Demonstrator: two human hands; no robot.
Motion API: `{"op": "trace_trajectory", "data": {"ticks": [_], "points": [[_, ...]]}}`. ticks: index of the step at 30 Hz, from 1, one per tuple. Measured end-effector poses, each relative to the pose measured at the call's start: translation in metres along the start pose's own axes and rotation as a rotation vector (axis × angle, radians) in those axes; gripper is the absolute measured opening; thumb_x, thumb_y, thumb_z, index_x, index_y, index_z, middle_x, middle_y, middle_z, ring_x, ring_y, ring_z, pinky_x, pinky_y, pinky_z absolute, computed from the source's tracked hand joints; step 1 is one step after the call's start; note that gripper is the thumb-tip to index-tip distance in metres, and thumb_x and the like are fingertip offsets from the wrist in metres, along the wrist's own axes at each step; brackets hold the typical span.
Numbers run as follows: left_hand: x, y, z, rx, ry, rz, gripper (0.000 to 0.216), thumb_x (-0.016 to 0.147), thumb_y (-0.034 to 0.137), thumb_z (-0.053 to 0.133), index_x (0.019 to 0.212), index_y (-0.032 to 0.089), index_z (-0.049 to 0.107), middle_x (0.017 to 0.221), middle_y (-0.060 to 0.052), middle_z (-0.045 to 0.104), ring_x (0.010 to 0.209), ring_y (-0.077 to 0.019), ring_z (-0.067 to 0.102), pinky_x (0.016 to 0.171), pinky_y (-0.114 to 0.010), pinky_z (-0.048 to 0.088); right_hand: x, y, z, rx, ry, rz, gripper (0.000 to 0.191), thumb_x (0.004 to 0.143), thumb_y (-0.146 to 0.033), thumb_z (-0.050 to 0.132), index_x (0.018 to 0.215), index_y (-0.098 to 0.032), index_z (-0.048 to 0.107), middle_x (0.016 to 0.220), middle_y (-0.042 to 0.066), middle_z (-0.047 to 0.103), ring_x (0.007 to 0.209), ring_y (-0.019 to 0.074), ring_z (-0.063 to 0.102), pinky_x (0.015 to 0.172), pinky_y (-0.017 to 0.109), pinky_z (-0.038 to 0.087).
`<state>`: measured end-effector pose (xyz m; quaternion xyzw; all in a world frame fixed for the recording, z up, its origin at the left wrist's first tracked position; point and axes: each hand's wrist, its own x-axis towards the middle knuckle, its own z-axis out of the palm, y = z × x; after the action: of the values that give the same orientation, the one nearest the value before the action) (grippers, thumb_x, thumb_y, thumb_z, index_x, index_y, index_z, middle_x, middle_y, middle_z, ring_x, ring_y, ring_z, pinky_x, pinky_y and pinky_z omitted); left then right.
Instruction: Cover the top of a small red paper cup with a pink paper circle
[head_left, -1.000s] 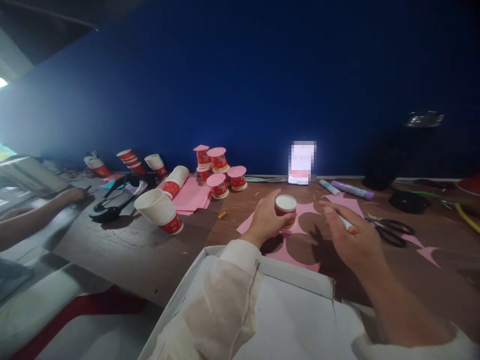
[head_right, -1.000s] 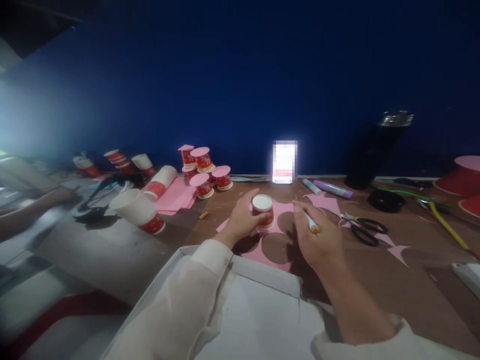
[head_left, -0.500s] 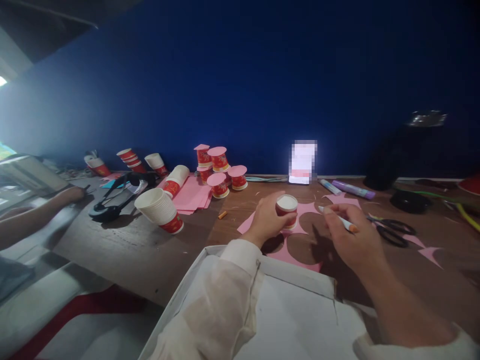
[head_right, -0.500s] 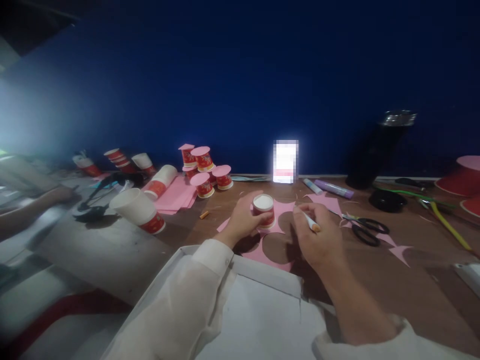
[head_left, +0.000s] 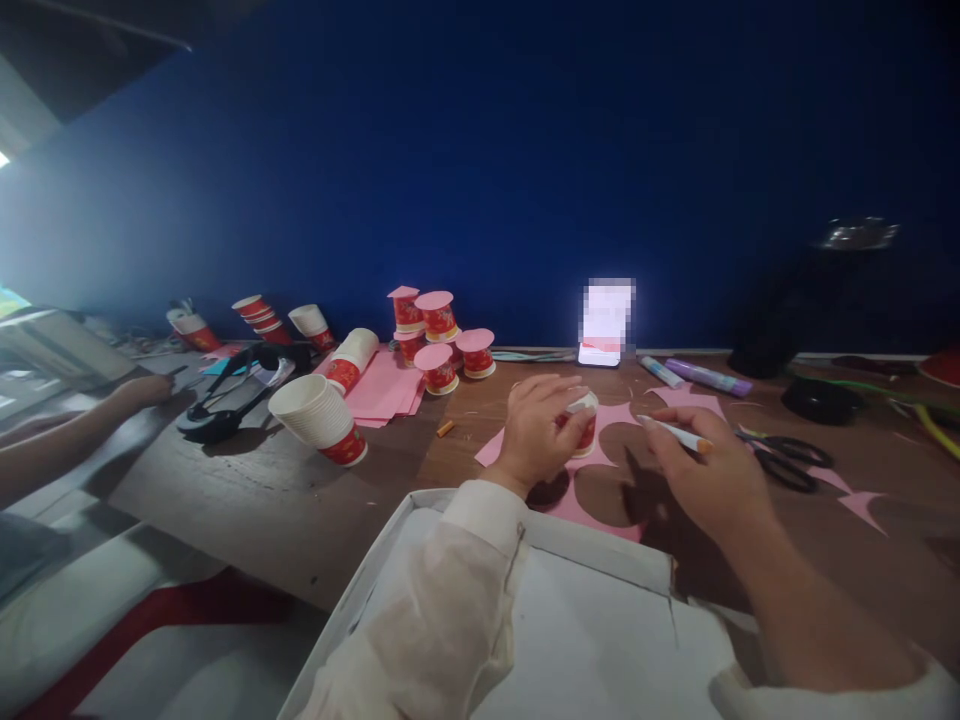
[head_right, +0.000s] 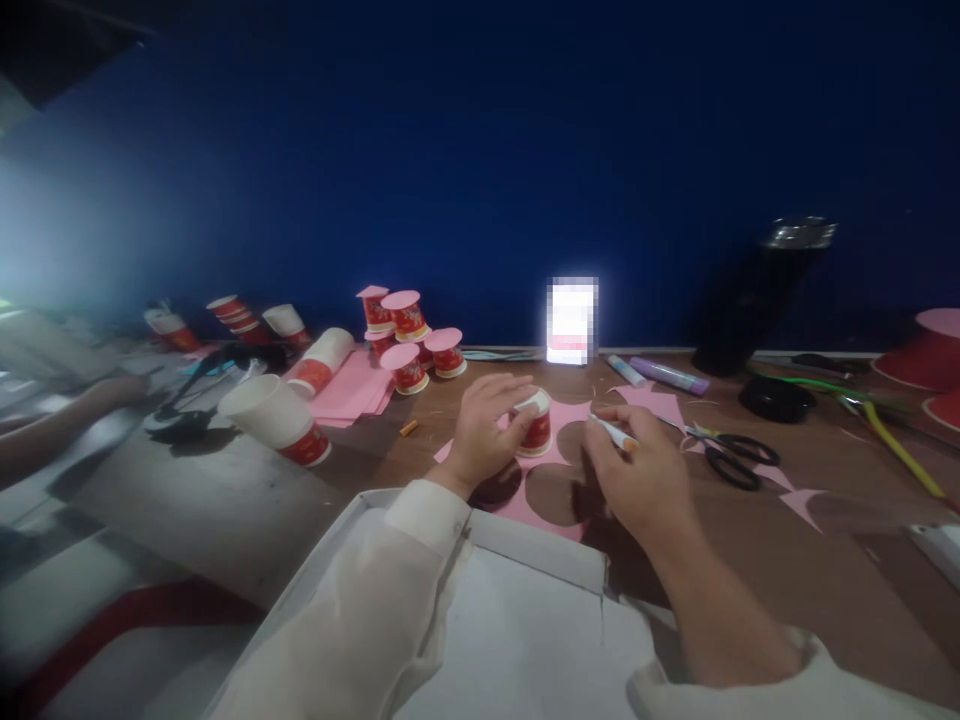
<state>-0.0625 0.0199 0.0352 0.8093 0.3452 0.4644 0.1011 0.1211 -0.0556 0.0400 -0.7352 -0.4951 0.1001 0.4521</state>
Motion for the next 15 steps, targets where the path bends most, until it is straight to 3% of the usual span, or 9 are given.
{"op": "trace_trajectory", "data": {"ticks": [10,15], "points": [[-0.0005,-0.0067,0.0028,-0.008,-0.022,0.001,0.024,0.097,0.030,0.057,0.105,0.023,0.078,0.121,-0.007,0.076,0.116,-0.0218,0.066,0.107,-0.042,0.045,0.0059,-0.0009,-0.0037,-0.173,-0.084,-0.051,0.039,0.080,-0.055,0.046,0.078,-0.025,0.070,0.083,0.011,0.070,0.084,0.0327,0.065,0.075,0.044,0.047],[0.0002,-0.0042,0.0012,-0.018,-0.057,-0.012,0.022,0.097,0.033,0.058,0.099,0.026,0.079,0.115,-0.003,0.078,0.110,-0.0202,0.068,0.103,-0.039,0.046,0.0060,0.0000,-0.0021,-0.177,-0.076,-0.054,0.042,0.082,-0.060,0.049,0.075,-0.024,0.070,0.084,0.011,0.071,0.082,0.0316,0.065,0.074,0.043,0.048]]}}
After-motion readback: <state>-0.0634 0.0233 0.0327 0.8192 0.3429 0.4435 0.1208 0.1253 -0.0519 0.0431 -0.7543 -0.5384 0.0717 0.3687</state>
